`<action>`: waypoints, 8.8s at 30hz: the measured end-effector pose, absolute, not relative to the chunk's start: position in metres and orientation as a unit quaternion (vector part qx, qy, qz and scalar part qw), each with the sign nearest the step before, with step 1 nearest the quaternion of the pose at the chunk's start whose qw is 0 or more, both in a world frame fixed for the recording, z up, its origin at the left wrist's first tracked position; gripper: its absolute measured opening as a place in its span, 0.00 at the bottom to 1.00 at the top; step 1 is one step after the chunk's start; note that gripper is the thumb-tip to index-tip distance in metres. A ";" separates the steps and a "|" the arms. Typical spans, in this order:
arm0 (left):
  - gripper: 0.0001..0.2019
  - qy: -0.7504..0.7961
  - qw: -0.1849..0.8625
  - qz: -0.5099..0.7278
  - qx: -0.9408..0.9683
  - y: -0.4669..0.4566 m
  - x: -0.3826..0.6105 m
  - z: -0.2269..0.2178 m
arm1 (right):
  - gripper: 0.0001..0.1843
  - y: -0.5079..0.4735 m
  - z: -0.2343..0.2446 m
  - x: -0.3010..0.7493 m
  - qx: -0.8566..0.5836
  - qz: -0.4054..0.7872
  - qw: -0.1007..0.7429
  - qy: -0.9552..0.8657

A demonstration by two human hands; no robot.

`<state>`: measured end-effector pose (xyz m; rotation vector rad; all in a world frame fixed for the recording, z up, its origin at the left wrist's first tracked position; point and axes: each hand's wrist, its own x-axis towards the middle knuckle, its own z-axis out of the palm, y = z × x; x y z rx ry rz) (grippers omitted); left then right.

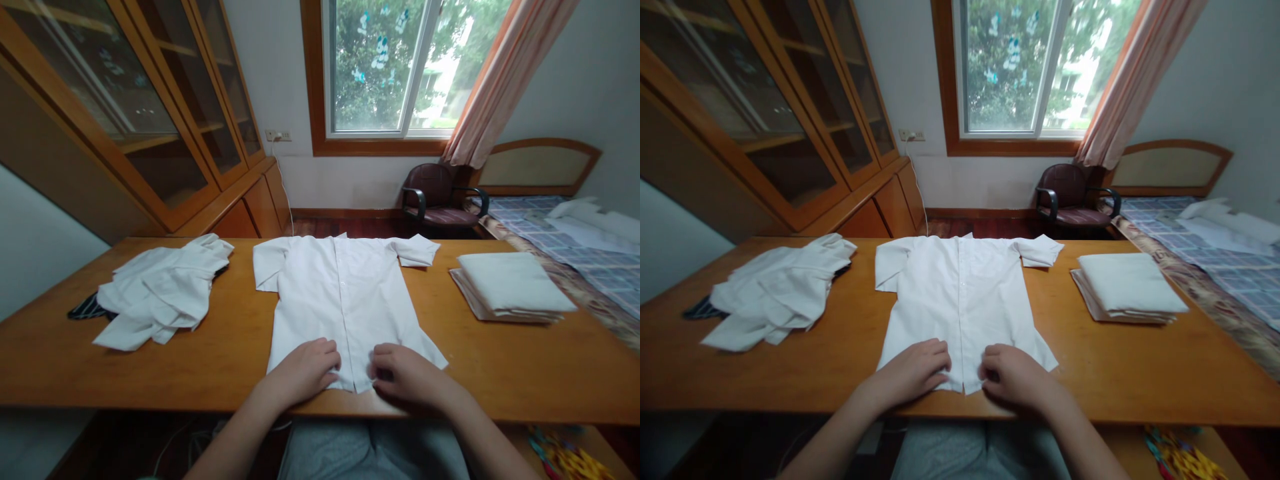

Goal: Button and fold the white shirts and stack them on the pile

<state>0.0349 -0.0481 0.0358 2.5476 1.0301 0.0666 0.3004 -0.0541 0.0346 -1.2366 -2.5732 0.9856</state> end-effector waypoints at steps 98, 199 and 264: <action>0.25 0.587 0.007 0.090 0.805 0.013 0.016 -0.012 | 0.32 0.036 -0.033 0.327 -0.553 0.019 0.132 -0.822; 0.27 0.628 0.003 0.084 0.773 0.074 0.041 -0.024 | 0.29 0.080 -0.024 0.250 -0.569 0.032 0.135 -0.810; 0.27 0.691 -0.053 0.057 0.718 0.092 -0.031 -0.026 | 0.17 0.155 0.020 0.398 -0.680 -0.022 0.424 -0.598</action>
